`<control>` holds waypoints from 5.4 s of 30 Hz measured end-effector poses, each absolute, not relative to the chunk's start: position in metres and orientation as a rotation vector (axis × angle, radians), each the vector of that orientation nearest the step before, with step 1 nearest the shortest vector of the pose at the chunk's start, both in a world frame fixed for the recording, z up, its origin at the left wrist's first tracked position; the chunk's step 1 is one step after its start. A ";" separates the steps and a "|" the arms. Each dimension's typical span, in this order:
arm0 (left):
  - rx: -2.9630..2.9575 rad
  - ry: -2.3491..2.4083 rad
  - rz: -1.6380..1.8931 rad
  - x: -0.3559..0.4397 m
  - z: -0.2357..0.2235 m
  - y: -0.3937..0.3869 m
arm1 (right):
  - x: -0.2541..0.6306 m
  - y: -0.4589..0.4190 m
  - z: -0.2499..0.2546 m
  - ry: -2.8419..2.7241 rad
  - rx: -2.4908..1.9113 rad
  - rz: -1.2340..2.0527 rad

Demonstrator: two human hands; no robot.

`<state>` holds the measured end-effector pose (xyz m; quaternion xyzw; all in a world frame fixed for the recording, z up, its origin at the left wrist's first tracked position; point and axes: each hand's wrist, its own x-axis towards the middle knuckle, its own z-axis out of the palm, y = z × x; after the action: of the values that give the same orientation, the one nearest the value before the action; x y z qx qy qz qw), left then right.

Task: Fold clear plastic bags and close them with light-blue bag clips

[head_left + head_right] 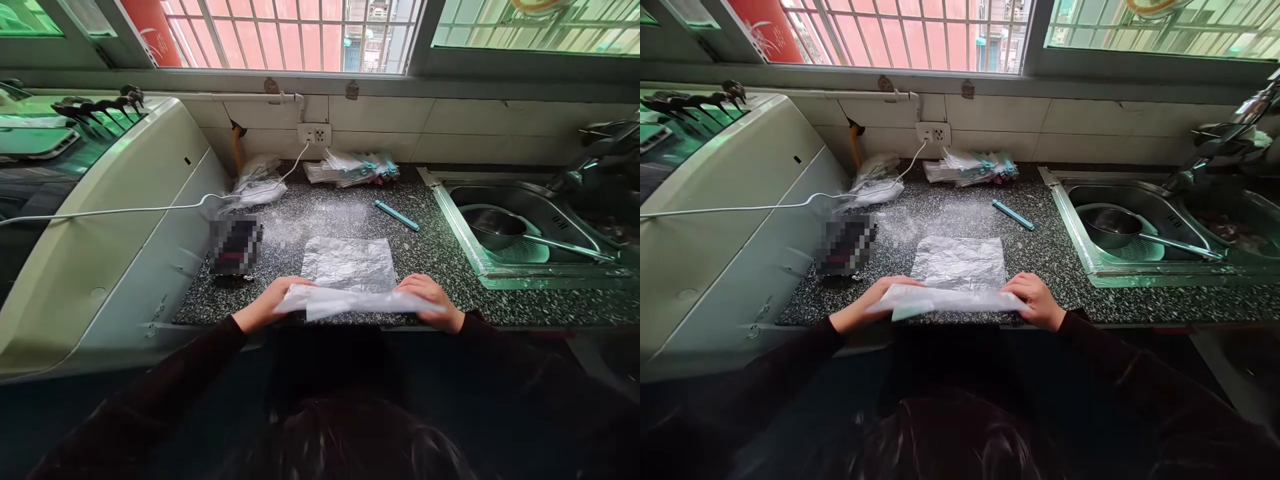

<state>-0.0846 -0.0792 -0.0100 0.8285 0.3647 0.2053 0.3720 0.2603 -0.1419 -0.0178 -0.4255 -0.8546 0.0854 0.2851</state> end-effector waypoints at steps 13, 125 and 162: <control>1.823 1.424 0.566 -0.058 -0.008 -0.070 | 0.245 -0.140 -0.016 -2.108 -1.740 0.184; 2.928 0.915 0.433 -0.017 -0.030 -0.088 | 0.218 -0.111 0.002 -2.072 -2.205 0.315; 3.069 0.991 0.396 0.001 -0.019 -0.081 | 0.211 -0.112 0.002 -2.598 -1.050 -0.551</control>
<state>0.0007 -0.0809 -0.0188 0.9432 0.3045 0.1216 -0.0538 0.2106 -0.1120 0.0019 -0.3638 -0.9005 -0.1908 0.1424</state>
